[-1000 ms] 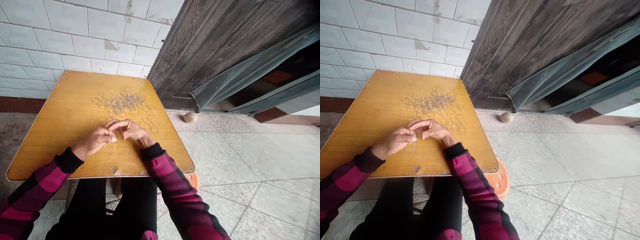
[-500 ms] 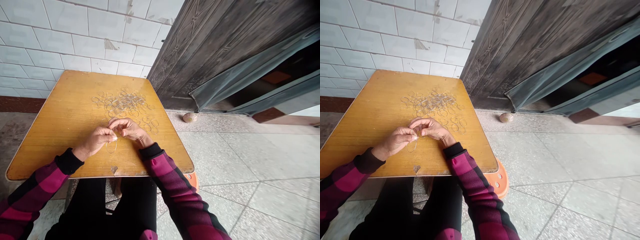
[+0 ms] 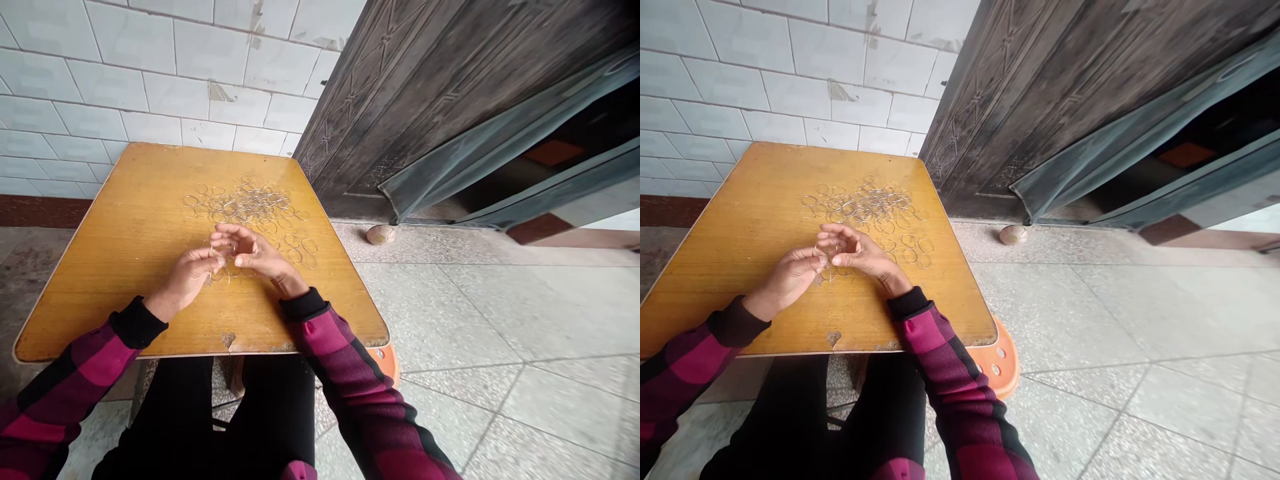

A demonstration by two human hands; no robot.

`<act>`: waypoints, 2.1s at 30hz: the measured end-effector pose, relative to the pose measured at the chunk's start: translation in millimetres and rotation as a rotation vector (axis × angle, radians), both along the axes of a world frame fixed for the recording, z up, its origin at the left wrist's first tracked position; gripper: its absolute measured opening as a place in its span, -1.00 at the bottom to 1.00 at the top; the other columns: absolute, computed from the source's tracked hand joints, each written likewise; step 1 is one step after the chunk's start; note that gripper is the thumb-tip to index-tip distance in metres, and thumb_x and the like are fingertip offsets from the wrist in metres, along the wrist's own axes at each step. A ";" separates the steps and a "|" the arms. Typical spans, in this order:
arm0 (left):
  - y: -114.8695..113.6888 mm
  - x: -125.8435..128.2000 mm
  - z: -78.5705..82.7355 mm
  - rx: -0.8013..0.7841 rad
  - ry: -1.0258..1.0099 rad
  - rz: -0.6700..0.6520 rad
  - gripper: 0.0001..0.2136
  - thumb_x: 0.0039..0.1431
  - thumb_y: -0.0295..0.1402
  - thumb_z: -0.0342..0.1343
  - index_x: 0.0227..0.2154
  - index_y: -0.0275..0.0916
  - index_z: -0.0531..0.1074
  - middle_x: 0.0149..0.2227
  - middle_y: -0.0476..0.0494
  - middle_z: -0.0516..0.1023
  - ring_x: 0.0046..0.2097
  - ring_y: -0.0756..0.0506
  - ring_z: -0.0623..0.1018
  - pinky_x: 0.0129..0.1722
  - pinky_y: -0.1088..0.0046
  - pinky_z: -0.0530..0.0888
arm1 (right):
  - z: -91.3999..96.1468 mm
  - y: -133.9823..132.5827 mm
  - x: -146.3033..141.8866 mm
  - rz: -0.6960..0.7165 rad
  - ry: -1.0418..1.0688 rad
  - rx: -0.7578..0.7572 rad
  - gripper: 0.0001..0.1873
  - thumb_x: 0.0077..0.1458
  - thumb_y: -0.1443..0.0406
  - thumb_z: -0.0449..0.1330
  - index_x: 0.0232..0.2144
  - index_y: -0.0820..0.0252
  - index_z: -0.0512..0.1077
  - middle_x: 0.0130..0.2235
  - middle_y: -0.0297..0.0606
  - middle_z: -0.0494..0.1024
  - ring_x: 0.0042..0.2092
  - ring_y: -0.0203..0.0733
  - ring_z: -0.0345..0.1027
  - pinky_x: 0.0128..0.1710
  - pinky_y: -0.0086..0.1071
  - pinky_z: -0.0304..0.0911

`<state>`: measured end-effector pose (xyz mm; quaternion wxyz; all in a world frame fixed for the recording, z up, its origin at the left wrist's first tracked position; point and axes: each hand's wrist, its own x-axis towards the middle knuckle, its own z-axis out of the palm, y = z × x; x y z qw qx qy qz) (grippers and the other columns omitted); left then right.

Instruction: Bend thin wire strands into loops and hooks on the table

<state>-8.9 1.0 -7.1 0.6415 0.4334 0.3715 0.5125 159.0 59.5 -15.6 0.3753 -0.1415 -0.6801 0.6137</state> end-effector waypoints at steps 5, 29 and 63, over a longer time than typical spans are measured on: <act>11.0 -9.9 -1.6 -0.051 -0.060 0.255 -0.86 -0.25 -0.37 0.29 -0.66 -0.28 0.44 -0.60 0.03 0.34 -0.47 0.04 0.27 -0.40 0.46 0.19 | 6.0 -23.7 -4.6 -0.478 -0.261 0.499 -0.59 0.05 0.11 0.32 -0.11 0.19 0.43 -0.24 -0.22 0.48 -0.25 -0.24 0.36 -0.22 -0.33 0.34; 14.3 -22.9 7.5 -0.050 0.014 0.160 -0.80 -0.20 -0.26 0.33 -0.63 -0.28 0.48 -0.54 -0.04 0.41 -0.41 0.00 0.35 -0.37 0.45 0.25 | -5.3 -35.3 -18.0 -0.323 -0.165 0.083 -0.70 0.06 0.10 0.30 -0.38 0.24 0.48 -0.49 -0.32 0.52 -0.49 -0.33 0.44 -0.43 -0.40 0.40; 7.0 -19.1 3.1 0.073 0.250 0.147 -0.83 -0.08 -0.27 0.25 -0.58 -0.28 0.53 -0.53 -0.09 0.49 -0.44 -0.01 0.37 -0.40 0.45 0.26 | -0.9 -20.2 -10.6 -0.430 -0.015 -0.177 -0.65 -0.06 0.13 0.38 -0.31 0.21 0.40 -0.47 -0.41 0.50 -0.48 -0.40 0.40 -0.48 -0.50 0.35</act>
